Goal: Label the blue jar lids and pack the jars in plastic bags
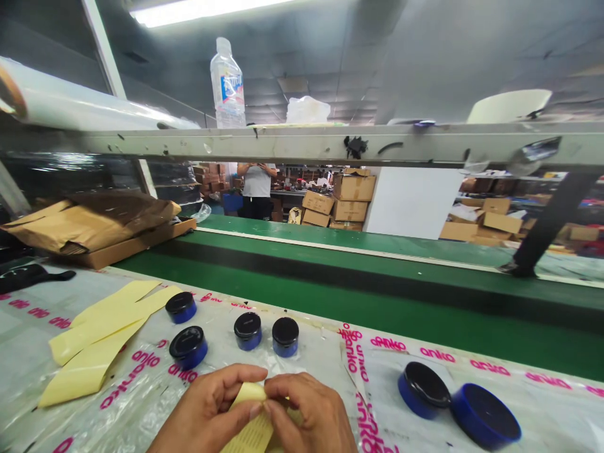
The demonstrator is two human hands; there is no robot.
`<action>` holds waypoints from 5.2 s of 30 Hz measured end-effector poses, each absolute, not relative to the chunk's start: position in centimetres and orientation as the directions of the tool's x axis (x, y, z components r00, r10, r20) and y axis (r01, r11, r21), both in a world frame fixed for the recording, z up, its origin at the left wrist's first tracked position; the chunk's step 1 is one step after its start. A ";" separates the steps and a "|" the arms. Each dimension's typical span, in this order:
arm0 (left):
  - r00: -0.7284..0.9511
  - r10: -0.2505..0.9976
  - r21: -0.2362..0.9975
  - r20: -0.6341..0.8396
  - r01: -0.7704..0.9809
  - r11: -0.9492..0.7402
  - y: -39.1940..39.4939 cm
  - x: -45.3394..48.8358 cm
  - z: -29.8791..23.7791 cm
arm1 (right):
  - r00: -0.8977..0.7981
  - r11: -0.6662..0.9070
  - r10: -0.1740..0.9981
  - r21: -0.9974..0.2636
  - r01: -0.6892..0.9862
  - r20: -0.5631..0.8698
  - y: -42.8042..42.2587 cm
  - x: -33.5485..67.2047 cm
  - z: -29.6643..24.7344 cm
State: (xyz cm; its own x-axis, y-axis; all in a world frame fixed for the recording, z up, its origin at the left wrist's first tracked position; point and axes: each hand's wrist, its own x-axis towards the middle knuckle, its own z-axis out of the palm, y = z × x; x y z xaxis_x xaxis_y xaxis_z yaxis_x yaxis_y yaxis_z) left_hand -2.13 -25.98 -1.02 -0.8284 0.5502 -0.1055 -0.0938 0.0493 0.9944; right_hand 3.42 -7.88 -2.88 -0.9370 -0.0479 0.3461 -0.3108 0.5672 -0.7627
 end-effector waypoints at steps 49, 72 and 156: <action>-0.819 0.536 0.847 0.205 0.423 0.322 -20.4 -4.3 0.7 | -0.934 -0.423 0.300 -0.905 0.052 -0.194 -4.2 1.4 -2.2; -0.832 0.551 0.964 0.065 0.196 0.182 -20.9 -3.5 -0.2 | -0.968 -0.487 0.145 -0.866 0.111 -0.206 -6.1 2.1 -1.9; -0.726 0.514 0.616 0.457 0.675 0.406 -18.4 -7.0 -5.7 | -0.916 0.246 0.381 -0.969 -0.029 0.124 -4.8 -2.0 -3.8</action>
State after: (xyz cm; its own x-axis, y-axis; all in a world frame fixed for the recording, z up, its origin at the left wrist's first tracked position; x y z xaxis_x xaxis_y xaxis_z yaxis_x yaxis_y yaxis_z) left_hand -7.04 -18.38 -5.72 -0.7260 0.5139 0.4570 0.6752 0.4061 0.6158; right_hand -1.99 -4.82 -3.80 -0.9163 0.3808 0.1239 -0.0286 0.2464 -0.9687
